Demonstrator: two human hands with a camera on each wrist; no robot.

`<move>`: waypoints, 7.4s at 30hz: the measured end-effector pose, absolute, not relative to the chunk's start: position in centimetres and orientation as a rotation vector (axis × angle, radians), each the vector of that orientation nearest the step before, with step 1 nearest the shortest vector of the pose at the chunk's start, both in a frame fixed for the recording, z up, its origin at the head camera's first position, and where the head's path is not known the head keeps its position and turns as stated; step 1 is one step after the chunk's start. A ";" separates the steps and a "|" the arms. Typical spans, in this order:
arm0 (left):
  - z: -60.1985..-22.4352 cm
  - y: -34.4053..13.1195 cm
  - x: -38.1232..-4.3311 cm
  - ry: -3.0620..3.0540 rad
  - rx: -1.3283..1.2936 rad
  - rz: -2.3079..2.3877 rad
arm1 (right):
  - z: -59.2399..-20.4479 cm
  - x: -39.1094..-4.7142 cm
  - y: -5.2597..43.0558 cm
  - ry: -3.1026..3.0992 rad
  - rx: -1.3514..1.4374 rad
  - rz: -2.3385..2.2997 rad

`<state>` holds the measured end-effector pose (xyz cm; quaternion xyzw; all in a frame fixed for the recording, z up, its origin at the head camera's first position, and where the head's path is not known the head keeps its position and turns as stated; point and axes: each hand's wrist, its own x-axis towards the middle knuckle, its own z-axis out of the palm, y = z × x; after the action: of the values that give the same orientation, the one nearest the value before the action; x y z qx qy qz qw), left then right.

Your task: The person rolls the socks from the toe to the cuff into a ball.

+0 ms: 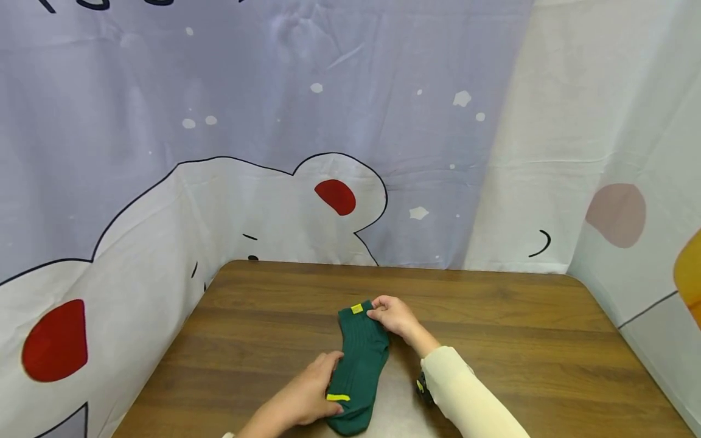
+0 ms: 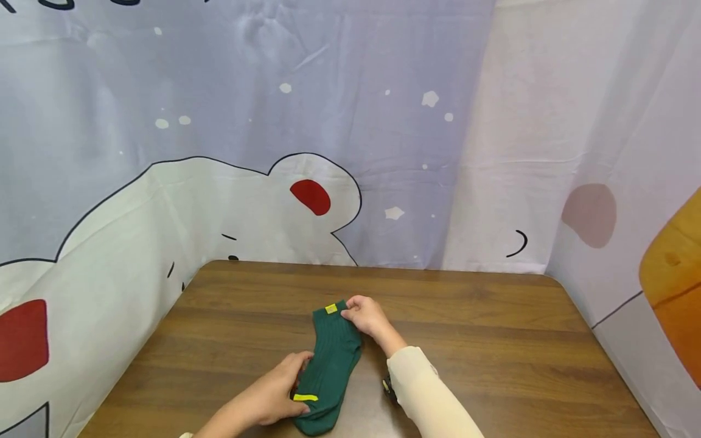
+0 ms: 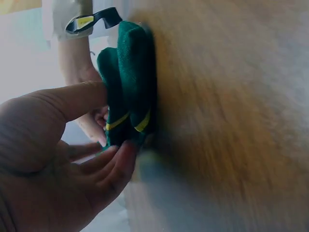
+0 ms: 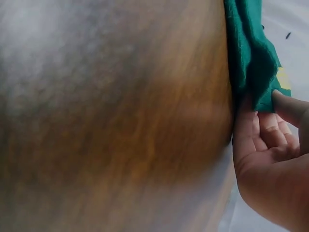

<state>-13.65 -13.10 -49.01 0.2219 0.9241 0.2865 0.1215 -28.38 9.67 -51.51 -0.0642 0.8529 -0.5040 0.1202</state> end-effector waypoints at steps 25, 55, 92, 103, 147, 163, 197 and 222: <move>-49.1 -14.8 -13.1 2.579 1.648 0.406 | -50.6 -27.5 8.8 2.957 -0.176 -0.969; -49.4 -14.2 -12.6 2.717 1.691 0.436 | -48.9 -14.4 10.0 2.600 -0.863 -1.307; -49.9 -14.9 -13.6 2.654 1.514 0.529 | -50.9 -12.4 8.7 2.569 -0.922 -0.924; -49.1 -13.6 -13.2 2.767 1.112 0.401 | -49.8 -12.4 8.0 2.655 -0.741 -0.788; -50.2 -15.2 -12.7 2.761 1.691 0.417 | -50.1 -12.2 9.3 2.690 -1.283 -0.668; -49.8 -14.9 -14.1 2.636 1.211 0.676 | -50.4 -12.8 9.0 2.783 -1.153 -0.838; -50.5 -15.0 -13.2 2.845 1.608 0.435 | -50.2 -12.6 9.6 2.731 -0.825 -0.947; -50.1 -13.9 -14.0 2.833 1.516 0.404 | -50.5 -12.6 9.4 2.803 -0.855 -0.868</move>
<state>-14.00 -13.93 -50.15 0.4674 0.8738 0.1247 -0.0485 -12.61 9.44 -50.48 -0.2795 0.9163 -0.2837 0.0427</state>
